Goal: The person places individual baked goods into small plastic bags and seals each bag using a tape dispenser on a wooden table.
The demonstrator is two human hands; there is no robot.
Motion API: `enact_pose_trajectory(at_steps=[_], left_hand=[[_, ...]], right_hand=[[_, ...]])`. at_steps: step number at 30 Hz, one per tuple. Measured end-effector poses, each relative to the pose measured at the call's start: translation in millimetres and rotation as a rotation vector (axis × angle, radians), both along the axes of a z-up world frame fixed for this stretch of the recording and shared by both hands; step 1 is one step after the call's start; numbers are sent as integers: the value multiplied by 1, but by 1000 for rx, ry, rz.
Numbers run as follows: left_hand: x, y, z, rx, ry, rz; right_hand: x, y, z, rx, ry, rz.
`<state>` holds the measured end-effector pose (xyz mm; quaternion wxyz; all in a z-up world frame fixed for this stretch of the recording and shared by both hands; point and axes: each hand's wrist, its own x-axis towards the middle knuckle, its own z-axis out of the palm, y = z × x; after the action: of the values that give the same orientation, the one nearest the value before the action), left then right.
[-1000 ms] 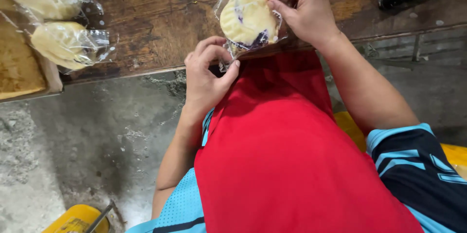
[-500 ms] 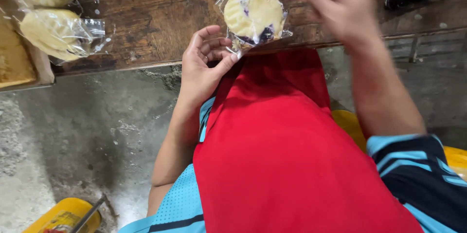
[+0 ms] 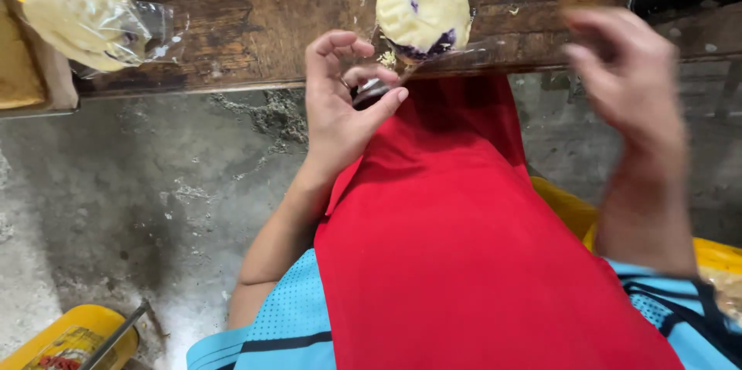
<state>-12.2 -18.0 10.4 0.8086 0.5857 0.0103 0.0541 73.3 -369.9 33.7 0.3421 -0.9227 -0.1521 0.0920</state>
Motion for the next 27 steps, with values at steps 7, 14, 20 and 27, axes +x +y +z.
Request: enact_pose_trajectory(at_steps=[7,14,20,27], left_hand=[[-1,6,14,553,-71,-12],[62,22,21,520,-225,-83],[99,56,33,1221,-620,2],[122,59,-22,1066,-451,11]], right_hand=[[29,111,11,406,-104,332],[13,123,17,317,-337,307],[15,118,-9,399,-333,248],[13,134,1,261,-389,506]])
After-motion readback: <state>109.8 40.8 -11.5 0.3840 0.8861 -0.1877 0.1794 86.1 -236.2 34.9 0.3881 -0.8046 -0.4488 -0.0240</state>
